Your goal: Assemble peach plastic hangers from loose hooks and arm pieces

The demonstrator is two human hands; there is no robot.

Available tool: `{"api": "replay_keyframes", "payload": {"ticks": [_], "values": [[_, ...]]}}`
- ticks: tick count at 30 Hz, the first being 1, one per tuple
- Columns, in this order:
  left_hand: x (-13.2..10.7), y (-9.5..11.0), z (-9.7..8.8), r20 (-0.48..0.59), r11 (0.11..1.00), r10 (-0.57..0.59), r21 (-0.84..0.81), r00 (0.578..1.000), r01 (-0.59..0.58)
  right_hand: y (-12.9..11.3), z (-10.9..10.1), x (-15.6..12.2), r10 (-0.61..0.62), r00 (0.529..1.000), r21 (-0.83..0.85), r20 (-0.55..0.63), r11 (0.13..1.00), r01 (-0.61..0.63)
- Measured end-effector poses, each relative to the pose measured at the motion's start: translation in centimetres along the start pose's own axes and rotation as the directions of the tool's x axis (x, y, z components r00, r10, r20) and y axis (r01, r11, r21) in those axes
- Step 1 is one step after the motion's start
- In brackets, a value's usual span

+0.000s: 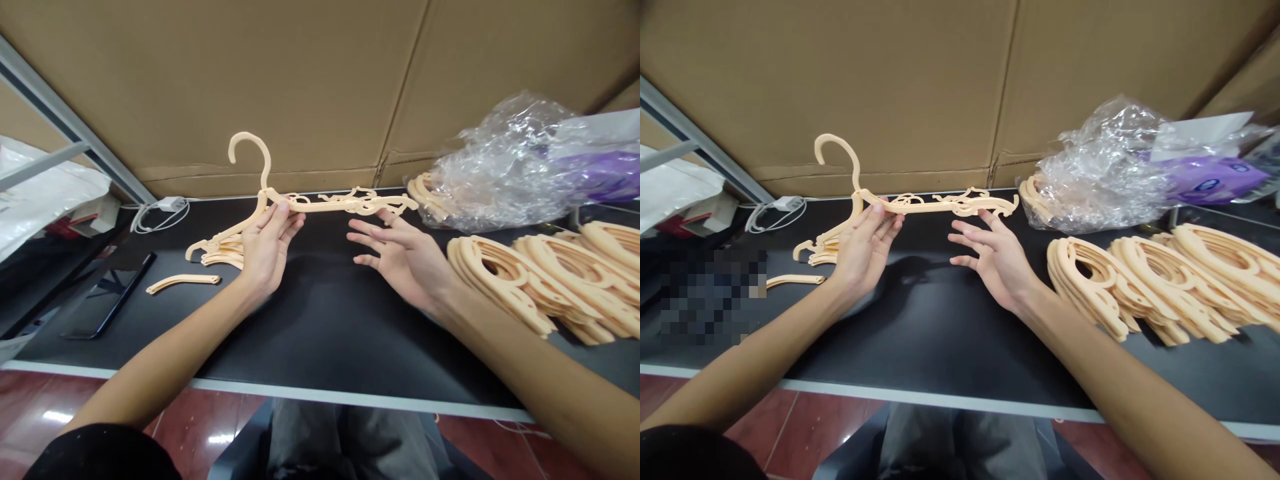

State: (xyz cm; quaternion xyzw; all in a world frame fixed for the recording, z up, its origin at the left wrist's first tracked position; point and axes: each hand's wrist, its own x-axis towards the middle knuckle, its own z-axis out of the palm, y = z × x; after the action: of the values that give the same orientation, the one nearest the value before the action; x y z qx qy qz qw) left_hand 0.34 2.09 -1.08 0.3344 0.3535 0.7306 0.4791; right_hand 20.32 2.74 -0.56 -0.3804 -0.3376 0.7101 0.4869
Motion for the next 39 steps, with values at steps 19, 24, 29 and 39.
{"api": "replay_keyframes", "payload": {"ticks": [19,24,29,39], "values": [[-1.9,-1.3,0.2,0.111,0.957,0.014,0.287,0.994,-0.045,2.3,-0.7,-0.7,-0.255,0.886,-0.881,0.388,0.180,0.438],[-1.8,-1.4,0.2,0.110,0.956,0.004,0.291,0.994,-0.036,2.3,-0.8,-0.9,-0.304,0.854,-0.892,0.423,0.026,0.452],[-1.1,-0.9,0.2,0.076,0.971,0.047,0.230,0.996,-0.064,1.9,-0.4,-1.0,-0.466,0.842,-0.853,0.274,0.287,0.436],[-1.4,-0.6,0.6,0.106,0.983,0.018,0.180,0.994,-0.037,2.0,-0.7,0.8,-0.352,0.916,-0.432,0.195,0.807,0.402]]}}
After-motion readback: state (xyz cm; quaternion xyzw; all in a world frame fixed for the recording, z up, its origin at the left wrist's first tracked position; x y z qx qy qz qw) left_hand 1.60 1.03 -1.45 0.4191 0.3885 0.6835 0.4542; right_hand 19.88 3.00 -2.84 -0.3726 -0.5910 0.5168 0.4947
